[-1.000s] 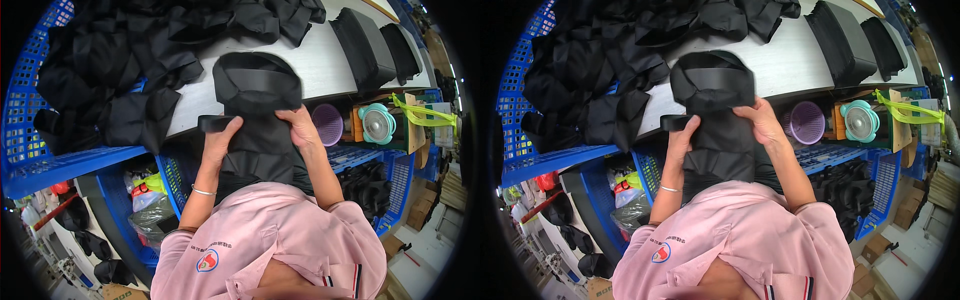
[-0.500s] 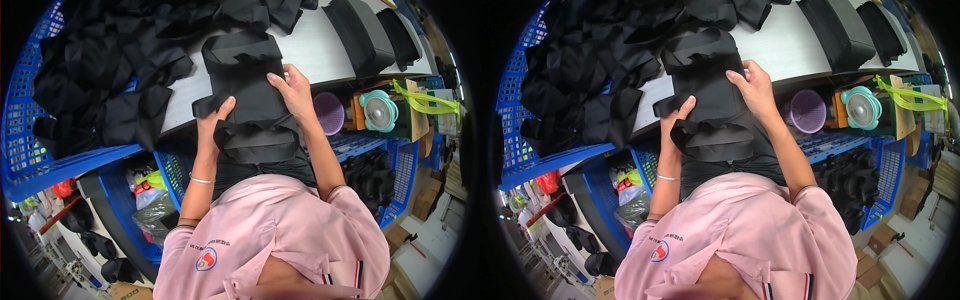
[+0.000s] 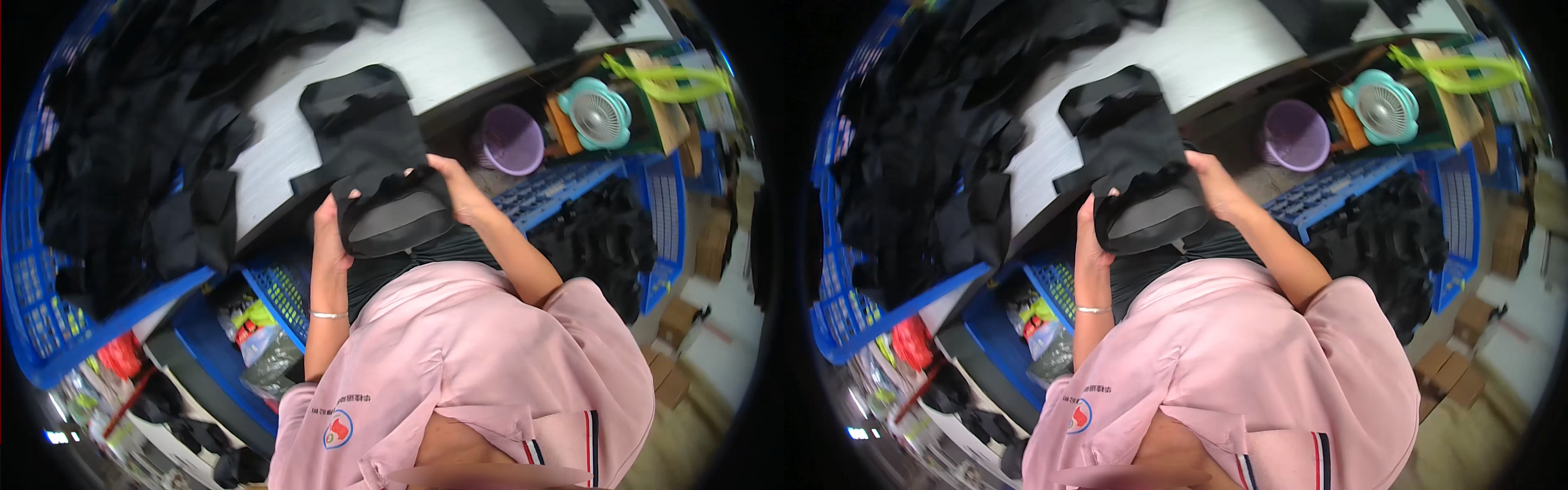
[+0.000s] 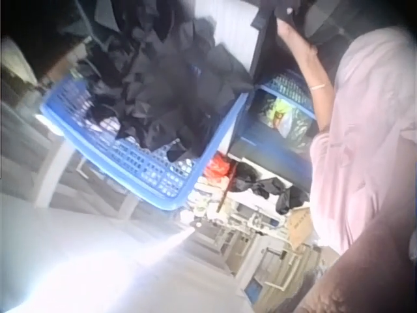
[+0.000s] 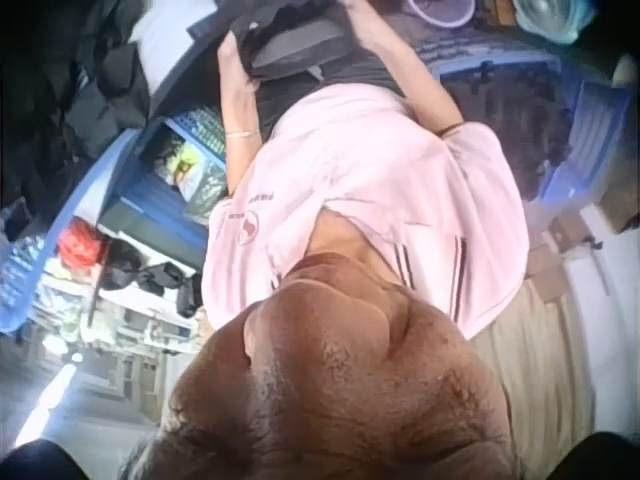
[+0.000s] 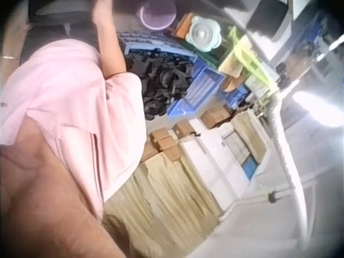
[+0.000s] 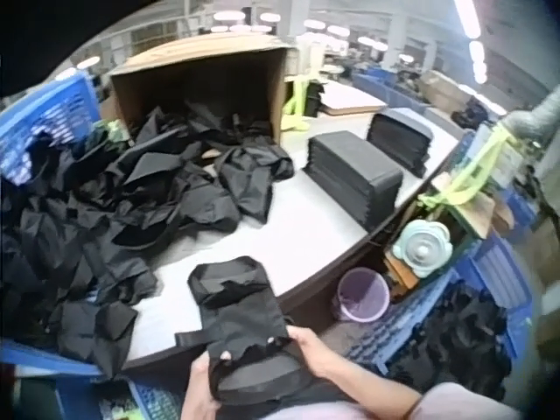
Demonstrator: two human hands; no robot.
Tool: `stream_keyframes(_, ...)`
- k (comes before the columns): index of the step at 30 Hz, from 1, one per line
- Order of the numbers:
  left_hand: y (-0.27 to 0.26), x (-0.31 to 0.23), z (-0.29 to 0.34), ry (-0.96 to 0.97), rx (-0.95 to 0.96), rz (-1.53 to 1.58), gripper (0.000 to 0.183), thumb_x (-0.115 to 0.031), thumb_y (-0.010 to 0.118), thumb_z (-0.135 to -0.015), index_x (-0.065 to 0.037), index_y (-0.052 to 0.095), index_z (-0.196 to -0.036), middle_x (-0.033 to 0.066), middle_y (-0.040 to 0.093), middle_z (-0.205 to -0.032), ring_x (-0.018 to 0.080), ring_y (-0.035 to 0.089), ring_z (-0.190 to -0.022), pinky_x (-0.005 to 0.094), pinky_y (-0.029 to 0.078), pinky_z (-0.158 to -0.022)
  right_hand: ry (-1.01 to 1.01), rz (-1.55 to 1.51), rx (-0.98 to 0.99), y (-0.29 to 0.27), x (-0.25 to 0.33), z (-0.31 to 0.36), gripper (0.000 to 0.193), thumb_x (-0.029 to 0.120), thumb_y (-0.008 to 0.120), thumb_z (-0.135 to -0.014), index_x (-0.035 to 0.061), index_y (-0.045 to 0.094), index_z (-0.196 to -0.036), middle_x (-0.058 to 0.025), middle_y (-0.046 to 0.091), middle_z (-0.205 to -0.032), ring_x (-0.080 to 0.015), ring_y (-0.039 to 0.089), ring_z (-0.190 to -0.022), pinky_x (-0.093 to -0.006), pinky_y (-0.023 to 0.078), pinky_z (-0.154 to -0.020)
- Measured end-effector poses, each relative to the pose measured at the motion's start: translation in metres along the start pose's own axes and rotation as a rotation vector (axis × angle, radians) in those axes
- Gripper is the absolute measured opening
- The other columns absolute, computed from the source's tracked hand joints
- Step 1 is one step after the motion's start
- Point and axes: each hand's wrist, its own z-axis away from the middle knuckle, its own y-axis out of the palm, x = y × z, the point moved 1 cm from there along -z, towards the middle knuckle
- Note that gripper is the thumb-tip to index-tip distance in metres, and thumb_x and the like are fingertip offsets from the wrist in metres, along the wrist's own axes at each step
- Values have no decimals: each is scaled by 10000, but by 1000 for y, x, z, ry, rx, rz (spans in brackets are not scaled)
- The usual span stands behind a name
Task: Inspecting, folding, and organizing black fabric components at a manufacturing workstation.
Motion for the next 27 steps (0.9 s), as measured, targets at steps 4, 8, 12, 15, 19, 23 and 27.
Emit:
stream_keyframes(4,-9,25,0,-128,-115,83,404,-390,535,-977,-43,668,-1138,87,713,-1092,244,650,-1046,375,506,-941,-236,444,-29,-42,-26,-1,165,82,585,-974,61,698,-1093,6,674,-956,-83,614,-839,-233,520,-750)
stream_keyframes(8,12,21,26,-68,28,-26,302,-211,655,-941,-43,658,-1192,98,700,-1125,245,675,-1011,357,547,-897,-484,420,43,-52,-29,26,141,159,684,-939,19,676,-939,69,574,-732,-29,497,-685,-235,423,-584)
stream_keyframes(12,32,23,36,62,-3,-286,400,-194,728,-918,49,621,-1217,126,676,-1173,235,667,-1032,360,543,-932,-548,693,15,-53,-3,87,313,290,715,-921,-5,629,-861,-36,553,-670,-123,466,-640,-314,434,-618)
stream_keyframes(15,53,33,35,132,-31,-282,447,-201,732,-918,90,602,-1231,144,661,-1209,241,655,-1063,361,535,-955,-554,845,-39,-57,-7,119,387,377,706,-916,-3,629,-911,-119,577,-716,-169,502,-653,-320,458,-657)
stream_keyframes(19,92,34,81,-157,264,62,493,-296,621,-988,91,582,-1290,175,652,-1238,263,651,-1097,392,490,-1017,-566,340,15,-70,-17,144,279,256,687,-941,-8,665,-1027,-5,676,-877,-86,591,-819,-258,498,-779)
stream_keyframes(23,64,52,38,-50,246,-688,490,-277,618,-998,37,538,-1365,177,627,-1291,233,643,-1122,343,485,-986,-619,37,-149,-128,-34,152,174,133,673,-937,45,676,-1087,26,676,-982,-54,624,-909,-251,524,-821)
stream_keyframes(27,107,70,70,90,486,-499,591,-248,593,-1013,-28,346,-1504,192,519,-1434,251,637,-1158,320,513,-935,-626,-374,-402,-219,-49,217,273,152,698,-924,83,618,-1176,-34,684,-1095,-157,674,-982,-329,564,-882)
